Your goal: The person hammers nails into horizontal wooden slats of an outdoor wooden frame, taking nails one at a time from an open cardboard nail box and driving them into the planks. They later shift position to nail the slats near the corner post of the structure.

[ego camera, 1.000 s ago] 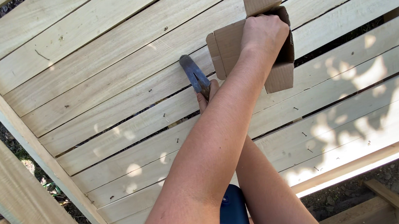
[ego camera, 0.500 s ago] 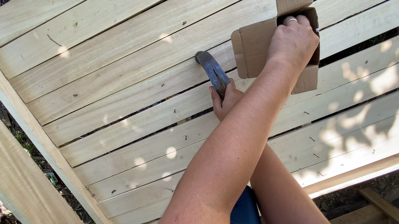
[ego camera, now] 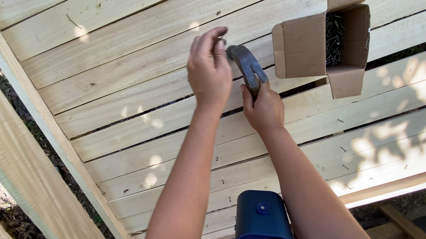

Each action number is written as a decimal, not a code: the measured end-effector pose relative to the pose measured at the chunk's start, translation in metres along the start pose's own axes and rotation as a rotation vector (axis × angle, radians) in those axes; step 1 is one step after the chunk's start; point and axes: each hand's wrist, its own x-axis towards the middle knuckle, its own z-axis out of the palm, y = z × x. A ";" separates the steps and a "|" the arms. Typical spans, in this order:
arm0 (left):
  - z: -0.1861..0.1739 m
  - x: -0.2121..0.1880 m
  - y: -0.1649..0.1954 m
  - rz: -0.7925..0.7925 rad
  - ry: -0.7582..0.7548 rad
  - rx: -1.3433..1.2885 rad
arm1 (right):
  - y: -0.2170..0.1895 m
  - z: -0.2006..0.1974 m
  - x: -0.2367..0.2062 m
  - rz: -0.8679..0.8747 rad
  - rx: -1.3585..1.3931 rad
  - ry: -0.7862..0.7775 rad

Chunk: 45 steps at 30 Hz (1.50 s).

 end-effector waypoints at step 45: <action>-0.083 0.068 -0.155 -0.463 -0.205 0.005 | -0.030 0.027 0.002 -0.092 -0.058 0.124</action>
